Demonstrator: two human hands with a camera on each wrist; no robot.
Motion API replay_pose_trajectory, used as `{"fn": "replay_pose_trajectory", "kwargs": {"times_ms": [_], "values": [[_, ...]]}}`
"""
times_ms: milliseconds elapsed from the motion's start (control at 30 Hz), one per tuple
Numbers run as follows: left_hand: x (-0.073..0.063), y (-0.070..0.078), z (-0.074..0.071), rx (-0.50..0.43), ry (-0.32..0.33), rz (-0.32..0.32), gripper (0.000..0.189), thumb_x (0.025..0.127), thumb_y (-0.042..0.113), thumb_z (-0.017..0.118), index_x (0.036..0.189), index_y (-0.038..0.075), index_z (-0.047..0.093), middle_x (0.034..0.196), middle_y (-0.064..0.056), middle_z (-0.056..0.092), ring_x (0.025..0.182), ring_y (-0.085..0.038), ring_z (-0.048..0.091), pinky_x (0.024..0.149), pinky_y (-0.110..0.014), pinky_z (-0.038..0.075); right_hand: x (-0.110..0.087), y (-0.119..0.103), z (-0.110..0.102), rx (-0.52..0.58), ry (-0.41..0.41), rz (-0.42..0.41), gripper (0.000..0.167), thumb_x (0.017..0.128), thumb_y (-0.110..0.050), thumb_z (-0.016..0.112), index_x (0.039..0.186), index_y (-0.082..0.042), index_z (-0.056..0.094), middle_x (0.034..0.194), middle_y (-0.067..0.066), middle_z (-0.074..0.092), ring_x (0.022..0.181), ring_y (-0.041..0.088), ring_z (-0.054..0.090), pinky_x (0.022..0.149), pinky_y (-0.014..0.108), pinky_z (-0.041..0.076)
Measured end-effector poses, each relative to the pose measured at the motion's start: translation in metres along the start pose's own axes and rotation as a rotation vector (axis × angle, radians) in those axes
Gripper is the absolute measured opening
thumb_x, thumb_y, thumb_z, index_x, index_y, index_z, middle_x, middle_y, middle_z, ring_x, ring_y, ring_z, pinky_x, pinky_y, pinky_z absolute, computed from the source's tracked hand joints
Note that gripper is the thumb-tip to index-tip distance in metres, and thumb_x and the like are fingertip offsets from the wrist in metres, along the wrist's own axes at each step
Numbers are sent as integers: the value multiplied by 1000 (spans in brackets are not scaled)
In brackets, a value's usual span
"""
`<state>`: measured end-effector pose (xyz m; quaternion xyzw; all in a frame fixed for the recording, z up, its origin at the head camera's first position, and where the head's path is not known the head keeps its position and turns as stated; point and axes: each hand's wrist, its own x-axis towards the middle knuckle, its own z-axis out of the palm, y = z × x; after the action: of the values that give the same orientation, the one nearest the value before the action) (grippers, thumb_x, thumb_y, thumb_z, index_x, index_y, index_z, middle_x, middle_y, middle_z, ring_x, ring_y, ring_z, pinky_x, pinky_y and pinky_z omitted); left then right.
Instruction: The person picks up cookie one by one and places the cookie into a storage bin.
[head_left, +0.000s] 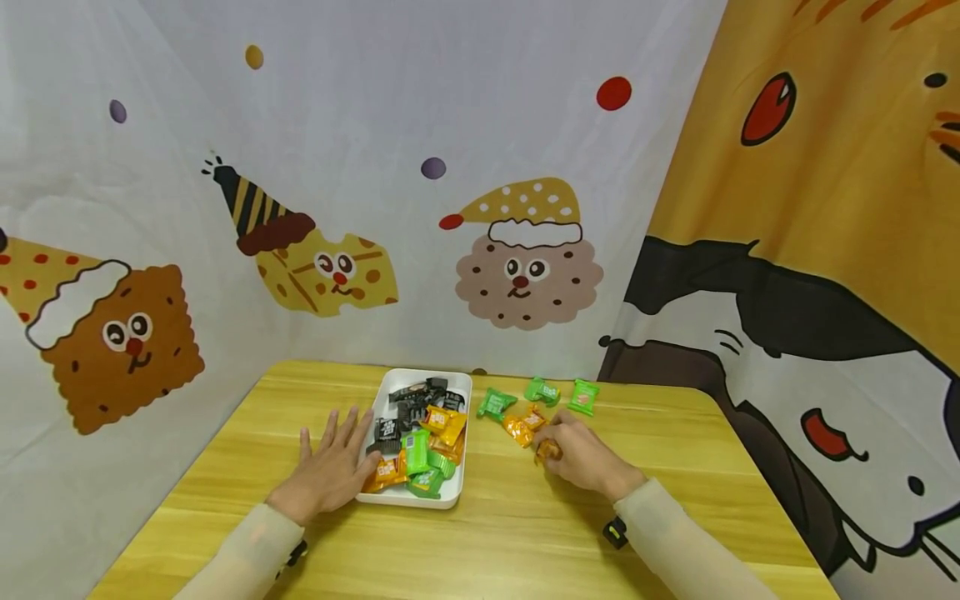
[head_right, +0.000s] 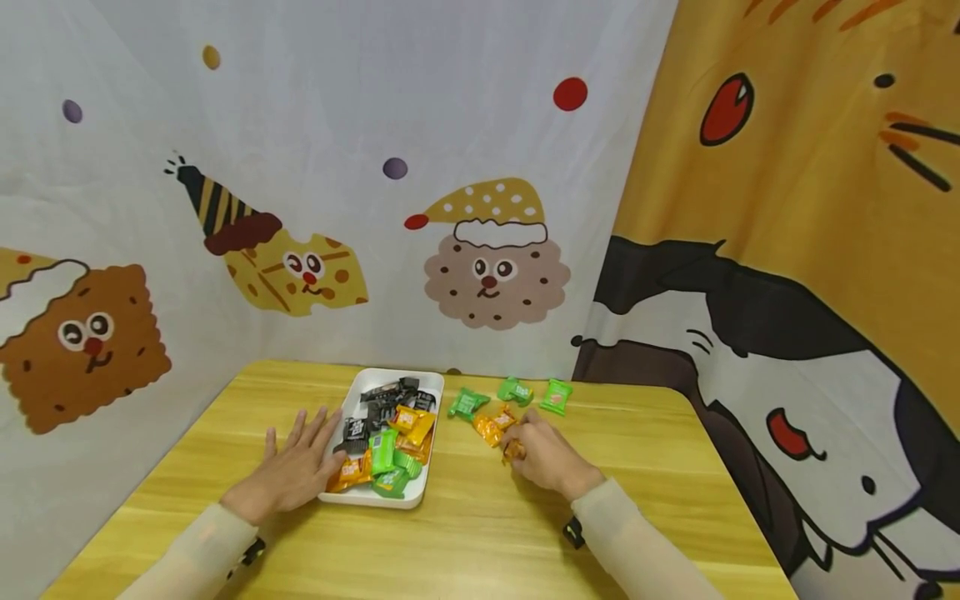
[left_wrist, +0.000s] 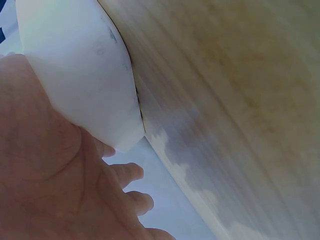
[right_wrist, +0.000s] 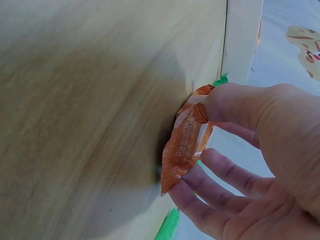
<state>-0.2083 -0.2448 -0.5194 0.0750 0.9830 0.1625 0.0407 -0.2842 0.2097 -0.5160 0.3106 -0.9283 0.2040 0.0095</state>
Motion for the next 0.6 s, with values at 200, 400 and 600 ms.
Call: {"fn": "replay_pose_trajectory", "kwargs": {"times_ms": [200, 400, 600], "values": [[-1, -1, 0, 0, -5, -6, 82, 125, 54, 45, 188, 11, 16, 196, -25, 9, 180, -61, 2, 133, -96, -4, 0, 0, 0, -1, -2, -5, 31, 94, 4, 92, 123, -8, 89, 120, 10, 75, 110, 22, 70, 83, 32, 65], [0, 0, -2, 2, -6, -4, 82, 125, 54, 45, 189, 12, 16, 196, -25, 8, 180, -60, 0, 133, -97, -4, 1, -2, -1, 2, -5, 0, 32, 95, 2, 92, 125, -7, 89, 120, 9, 76, 109, 20, 69, 81, 30, 63], [0, 1, -2, -1, -13, -2, 82, 125, 55, 44, 189, 12, 15, 196, -25, 6, 180, -59, -3, 132, -97, -5, 4, -7, -4, 0, 17, -7, 31, 96, 2, 91, 126, -4, 89, 123, 13, 75, 106, 24, 71, 77, 26, 61]]}}
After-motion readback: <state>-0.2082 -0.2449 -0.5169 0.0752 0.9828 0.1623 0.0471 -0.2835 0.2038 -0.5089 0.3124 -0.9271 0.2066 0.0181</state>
